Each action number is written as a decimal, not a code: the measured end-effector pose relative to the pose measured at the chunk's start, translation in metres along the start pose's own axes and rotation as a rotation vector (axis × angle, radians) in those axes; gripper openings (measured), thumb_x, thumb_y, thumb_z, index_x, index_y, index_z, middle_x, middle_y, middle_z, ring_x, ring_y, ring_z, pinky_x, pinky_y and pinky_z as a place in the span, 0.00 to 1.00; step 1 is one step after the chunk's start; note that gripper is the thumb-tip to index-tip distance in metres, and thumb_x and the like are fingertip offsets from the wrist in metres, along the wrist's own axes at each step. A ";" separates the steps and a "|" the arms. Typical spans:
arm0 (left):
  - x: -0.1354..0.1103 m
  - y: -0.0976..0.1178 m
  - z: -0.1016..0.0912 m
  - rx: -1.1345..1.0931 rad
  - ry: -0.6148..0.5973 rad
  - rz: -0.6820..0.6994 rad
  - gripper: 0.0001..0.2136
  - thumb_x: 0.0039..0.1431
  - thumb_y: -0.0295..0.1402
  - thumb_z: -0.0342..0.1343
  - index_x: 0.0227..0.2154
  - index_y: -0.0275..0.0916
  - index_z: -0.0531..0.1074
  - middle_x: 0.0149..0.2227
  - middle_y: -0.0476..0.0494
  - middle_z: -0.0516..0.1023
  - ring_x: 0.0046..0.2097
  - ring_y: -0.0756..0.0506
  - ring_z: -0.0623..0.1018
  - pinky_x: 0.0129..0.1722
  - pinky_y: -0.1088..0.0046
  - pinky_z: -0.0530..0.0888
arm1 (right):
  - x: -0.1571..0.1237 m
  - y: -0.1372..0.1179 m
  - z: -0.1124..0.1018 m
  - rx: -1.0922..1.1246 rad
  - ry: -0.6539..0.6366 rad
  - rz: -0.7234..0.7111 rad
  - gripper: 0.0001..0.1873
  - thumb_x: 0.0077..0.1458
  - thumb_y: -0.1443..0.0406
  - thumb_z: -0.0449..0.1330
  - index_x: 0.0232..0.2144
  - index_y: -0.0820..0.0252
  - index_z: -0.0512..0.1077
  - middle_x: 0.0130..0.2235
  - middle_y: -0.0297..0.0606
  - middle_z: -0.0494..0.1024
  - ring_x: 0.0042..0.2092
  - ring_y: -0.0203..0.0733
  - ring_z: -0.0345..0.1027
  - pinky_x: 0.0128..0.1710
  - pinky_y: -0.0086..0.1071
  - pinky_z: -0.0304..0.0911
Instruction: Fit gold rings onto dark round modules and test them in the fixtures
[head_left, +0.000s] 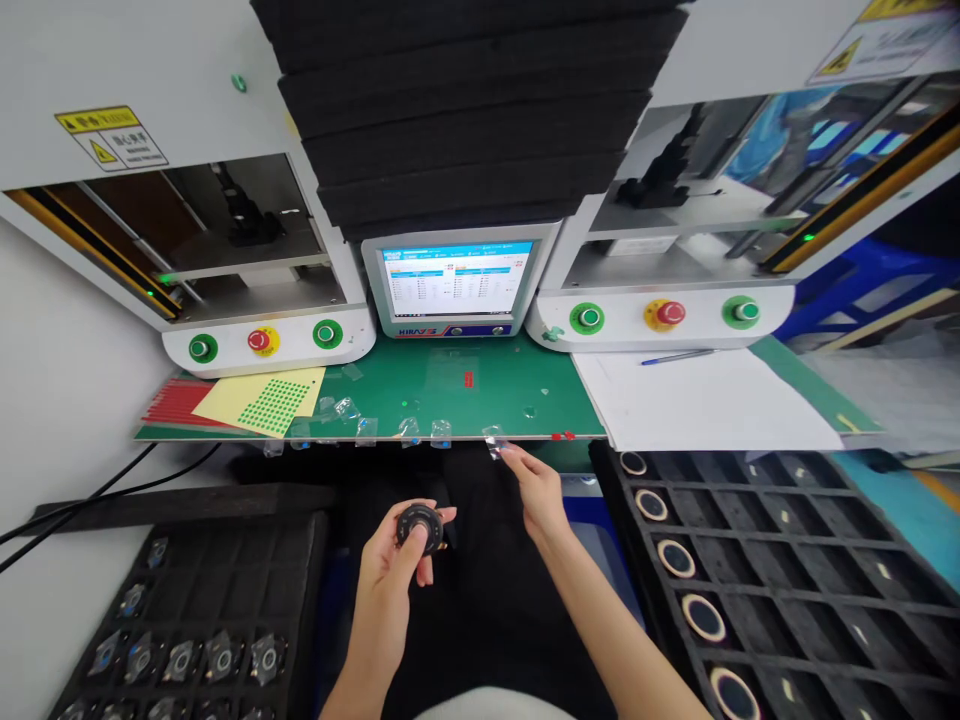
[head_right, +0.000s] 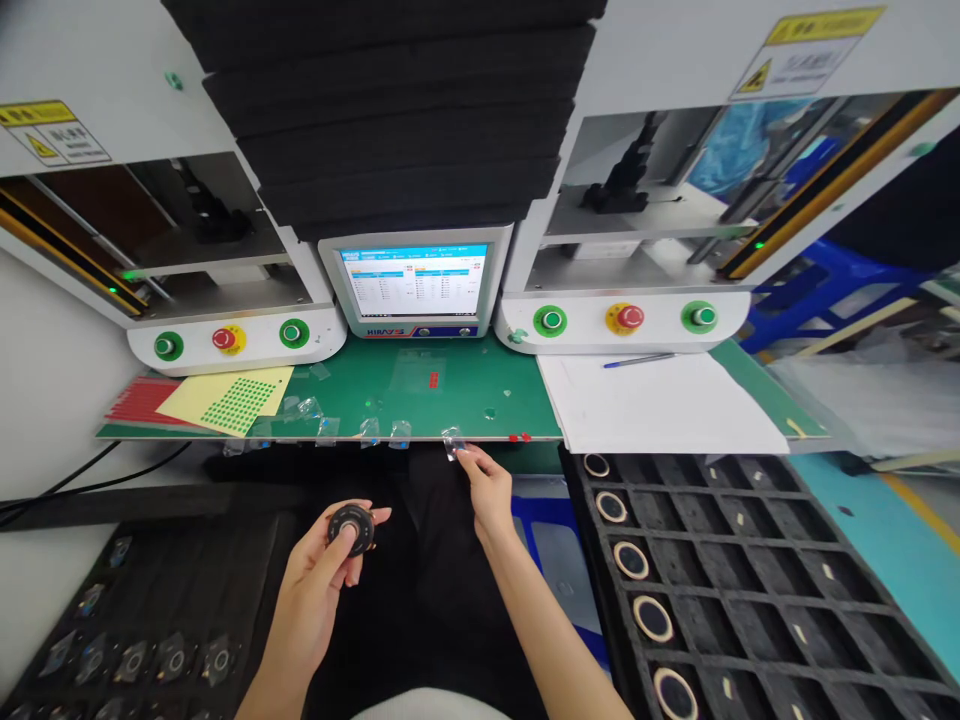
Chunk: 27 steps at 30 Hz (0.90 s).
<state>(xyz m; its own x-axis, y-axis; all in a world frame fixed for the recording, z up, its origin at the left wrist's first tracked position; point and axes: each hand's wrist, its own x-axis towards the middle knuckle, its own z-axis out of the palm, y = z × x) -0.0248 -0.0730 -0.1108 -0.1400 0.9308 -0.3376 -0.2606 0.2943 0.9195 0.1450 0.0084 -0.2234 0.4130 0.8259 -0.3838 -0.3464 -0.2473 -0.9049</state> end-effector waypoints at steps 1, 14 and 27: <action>0.000 -0.001 0.000 -0.012 -0.010 -0.020 0.17 0.54 0.44 0.62 0.39 0.34 0.76 0.42 0.32 0.82 0.21 0.56 0.64 0.23 0.77 0.65 | -0.005 -0.002 -0.002 0.006 -0.003 -0.004 0.12 0.49 0.59 0.68 0.29 0.64 0.76 0.38 0.38 0.81 0.45 0.43 0.74 0.50 0.43 0.66; 0.005 -0.009 0.000 -0.056 -0.098 -0.104 0.19 0.52 0.45 0.64 0.37 0.32 0.76 0.41 0.29 0.81 0.22 0.54 0.66 0.22 0.76 0.63 | 0.002 0.006 -0.019 0.066 0.139 -0.011 0.09 0.53 0.67 0.66 0.35 0.65 0.73 0.37 0.35 0.77 0.39 0.38 0.73 0.42 0.37 0.70; 0.007 -0.013 -0.002 -0.018 -0.091 -0.074 0.18 0.53 0.44 0.63 0.38 0.33 0.75 0.41 0.32 0.82 0.22 0.54 0.67 0.25 0.74 0.67 | 0.014 0.012 0.006 0.237 0.211 0.019 0.11 0.60 0.65 0.60 0.45 0.64 0.69 0.40 0.37 0.75 0.38 0.37 0.73 0.38 0.35 0.72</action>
<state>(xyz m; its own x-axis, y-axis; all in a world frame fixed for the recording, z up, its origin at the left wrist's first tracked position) -0.0238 -0.0712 -0.1256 -0.0321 0.9228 -0.3841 -0.2844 0.3599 0.8886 0.1413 0.0201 -0.2383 0.5621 0.6926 -0.4522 -0.5317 -0.1162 -0.8389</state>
